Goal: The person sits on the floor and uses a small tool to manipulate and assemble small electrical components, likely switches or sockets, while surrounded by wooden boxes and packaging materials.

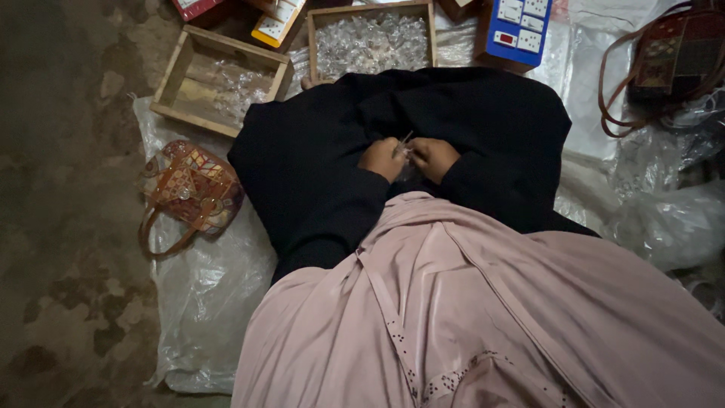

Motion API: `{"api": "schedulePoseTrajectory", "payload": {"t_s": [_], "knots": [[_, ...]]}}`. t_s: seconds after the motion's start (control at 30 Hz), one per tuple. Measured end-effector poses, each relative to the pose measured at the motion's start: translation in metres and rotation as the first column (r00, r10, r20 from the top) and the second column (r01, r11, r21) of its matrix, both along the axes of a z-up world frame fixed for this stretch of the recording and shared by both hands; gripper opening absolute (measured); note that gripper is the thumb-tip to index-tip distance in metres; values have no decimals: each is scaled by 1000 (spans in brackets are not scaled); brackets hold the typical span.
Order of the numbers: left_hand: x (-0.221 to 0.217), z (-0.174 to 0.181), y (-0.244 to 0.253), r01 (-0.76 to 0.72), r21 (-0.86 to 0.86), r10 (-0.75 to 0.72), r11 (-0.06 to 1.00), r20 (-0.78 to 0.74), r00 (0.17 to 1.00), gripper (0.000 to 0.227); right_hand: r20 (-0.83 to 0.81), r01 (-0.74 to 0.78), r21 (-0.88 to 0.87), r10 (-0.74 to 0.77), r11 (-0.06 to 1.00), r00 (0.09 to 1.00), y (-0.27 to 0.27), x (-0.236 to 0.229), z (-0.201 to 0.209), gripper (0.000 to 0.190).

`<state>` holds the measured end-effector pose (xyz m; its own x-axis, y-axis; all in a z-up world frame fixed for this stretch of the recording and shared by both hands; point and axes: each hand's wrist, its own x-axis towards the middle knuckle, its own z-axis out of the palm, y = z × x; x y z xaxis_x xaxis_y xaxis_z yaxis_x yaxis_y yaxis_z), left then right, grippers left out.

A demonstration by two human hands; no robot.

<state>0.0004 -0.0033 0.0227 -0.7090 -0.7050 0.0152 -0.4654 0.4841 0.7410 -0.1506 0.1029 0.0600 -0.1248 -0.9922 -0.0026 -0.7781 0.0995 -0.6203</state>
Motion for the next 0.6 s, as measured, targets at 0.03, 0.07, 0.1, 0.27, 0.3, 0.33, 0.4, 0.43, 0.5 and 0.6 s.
{"api": "schedulePoseTrajectory", "payload": {"t_s": [0.03,0.07,0.1,0.27,0.3,0.33,0.4,0.43,0.5,0.6], "knots": [[-1,-2,0,5,32,-5,999,13,1000,21,-14,4,26,-3,1000,1000,1,1,4,24],[-1,-4,0,7,65,-9,998,28,1000,22,-26,6,54,-5,999,1000,2,3,9,26],[-1,-5,1,10,98,-14,995,42,999,23,-72,-35,32,38,999,997,2,5,15,25],[-4,-8,6,92,90,-82,992,-112,990,21,-227,-98,88,116,991,967,0,13,39,27],[-4,-10,7,78,110,-66,991,-105,992,21,-228,-66,48,75,997,971,0,15,41,25],[-4,-12,6,110,125,-89,986,-168,982,22,-229,-34,8,35,999,973,1,17,41,23],[0,-19,4,176,149,-127,973,-292,948,23,-211,19,-31,-26,999,977,2,18,39,21],[0,-24,4,164,161,-115,973,-273,955,22,-194,40,-30,-45,999,980,2,18,36,21],[-4,-37,2,138,182,-93,974,-236,967,20,-142,77,-1,-76,997,987,3,14,29,21],[-15,-55,-8,-59,132,83,990,-189,979,22,73,129,60,-133,990,988,0,1,15,20]]}}
